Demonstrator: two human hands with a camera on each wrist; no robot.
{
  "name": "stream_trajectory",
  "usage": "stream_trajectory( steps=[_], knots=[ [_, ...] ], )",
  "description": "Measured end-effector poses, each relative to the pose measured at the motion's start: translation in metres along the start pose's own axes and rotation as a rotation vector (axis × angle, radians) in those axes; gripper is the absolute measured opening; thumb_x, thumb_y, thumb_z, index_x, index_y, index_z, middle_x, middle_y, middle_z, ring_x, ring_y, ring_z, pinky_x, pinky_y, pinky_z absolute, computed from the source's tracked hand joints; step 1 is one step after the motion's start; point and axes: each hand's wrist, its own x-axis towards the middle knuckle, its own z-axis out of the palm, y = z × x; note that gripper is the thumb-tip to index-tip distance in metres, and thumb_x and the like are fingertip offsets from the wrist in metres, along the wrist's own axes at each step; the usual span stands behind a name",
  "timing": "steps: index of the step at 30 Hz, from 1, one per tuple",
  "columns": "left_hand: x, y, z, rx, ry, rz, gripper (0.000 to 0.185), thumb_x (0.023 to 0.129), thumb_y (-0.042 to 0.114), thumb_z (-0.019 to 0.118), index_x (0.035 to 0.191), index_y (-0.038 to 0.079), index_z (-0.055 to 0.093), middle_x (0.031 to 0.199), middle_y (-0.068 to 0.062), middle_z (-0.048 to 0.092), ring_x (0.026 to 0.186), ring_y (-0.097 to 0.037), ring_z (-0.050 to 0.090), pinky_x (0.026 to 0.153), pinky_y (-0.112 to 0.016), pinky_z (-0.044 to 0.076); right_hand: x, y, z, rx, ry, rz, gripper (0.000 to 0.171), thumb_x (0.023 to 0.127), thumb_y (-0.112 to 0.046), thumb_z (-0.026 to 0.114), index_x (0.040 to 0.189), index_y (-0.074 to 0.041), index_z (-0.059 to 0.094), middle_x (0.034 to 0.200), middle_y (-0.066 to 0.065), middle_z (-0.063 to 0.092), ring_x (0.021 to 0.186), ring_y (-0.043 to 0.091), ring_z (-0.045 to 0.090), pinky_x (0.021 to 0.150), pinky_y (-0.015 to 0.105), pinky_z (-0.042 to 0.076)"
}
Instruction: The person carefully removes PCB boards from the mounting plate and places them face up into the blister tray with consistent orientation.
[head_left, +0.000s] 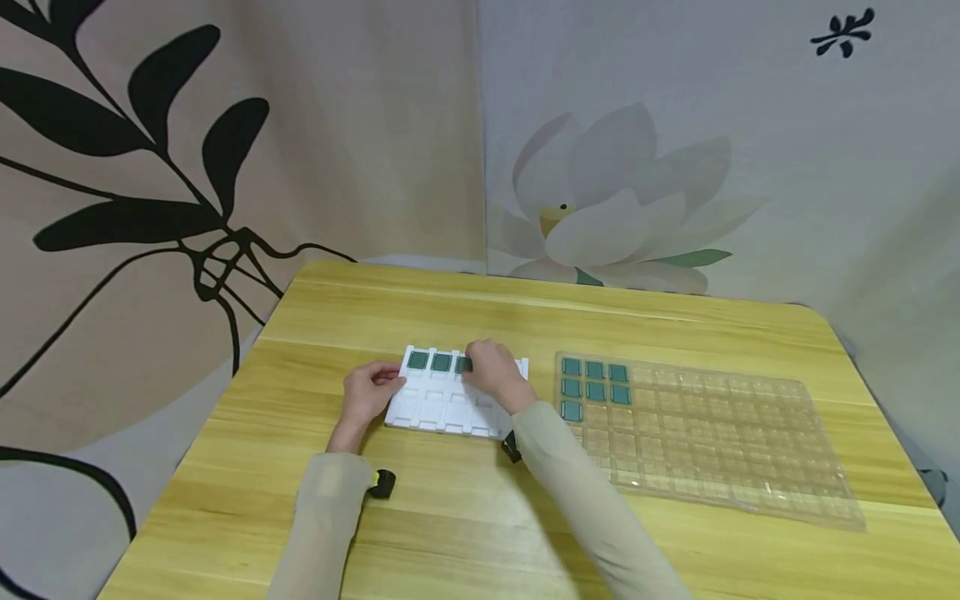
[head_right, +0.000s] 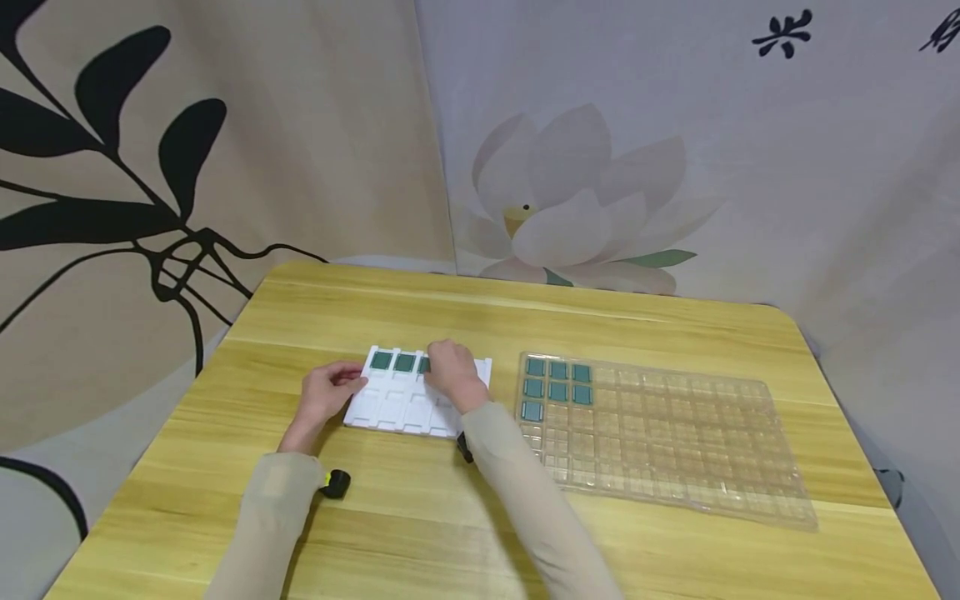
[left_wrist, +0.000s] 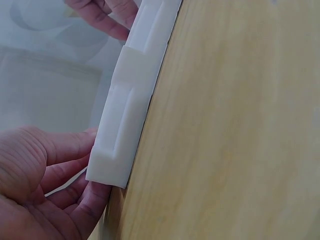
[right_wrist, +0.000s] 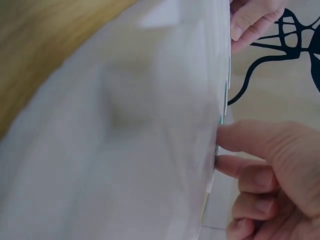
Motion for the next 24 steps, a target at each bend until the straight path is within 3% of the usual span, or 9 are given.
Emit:
stream_trajectory(
  steps=[10, 19, 24],
  knots=[
    [0.001, -0.001, 0.002, 0.003, -0.004, -0.014, 0.022, 0.083, 0.003, 0.067, 0.104, -0.006, 0.067, 0.094, -0.021, 0.067, 0.084, -0.028, 0.061, 0.069, -0.023, 0.045, -0.007, -0.001, -0.005, 0.046, 0.020, 0.010, 0.014, 0.081, -0.010, 0.071, 0.091, 0.000, 0.067, 0.080, 0.007, 0.066, 0.062, 0.013, 0.050, 0.058, 0.025, 0.044],
    [-0.001, 0.000, 0.001, 0.003, -0.008, -0.021, 0.023, 0.084, 0.003, 0.066, 0.105, -0.006, 0.067, 0.096, -0.021, 0.066, 0.086, -0.028, 0.060, 0.073, -0.028, 0.047, -0.022, 0.000, -0.011, 0.079, 0.042, 0.020, 0.026, 0.080, -0.008, 0.071, 0.103, 0.003, 0.066, 0.098, 0.014, 0.068, 0.086, 0.023, 0.064, 0.077, 0.032, 0.052],
    [-0.001, 0.001, 0.000, 0.014, -0.015, -0.029, 0.023, 0.085, 0.003, 0.066, 0.106, -0.006, 0.066, 0.097, -0.021, 0.066, 0.087, -0.028, 0.060, 0.075, -0.031, 0.048, -0.033, 0.003, -0.017, 0.100, 0.080, 0.000, 0.026, 0.079, -0.006, 0.071, 0.102, 0.005, 0.066, 0.099, 0.017, 0.068, 0.087, 0.027, 0.064, 0.078, 0.036, 0.052]
  ],
)
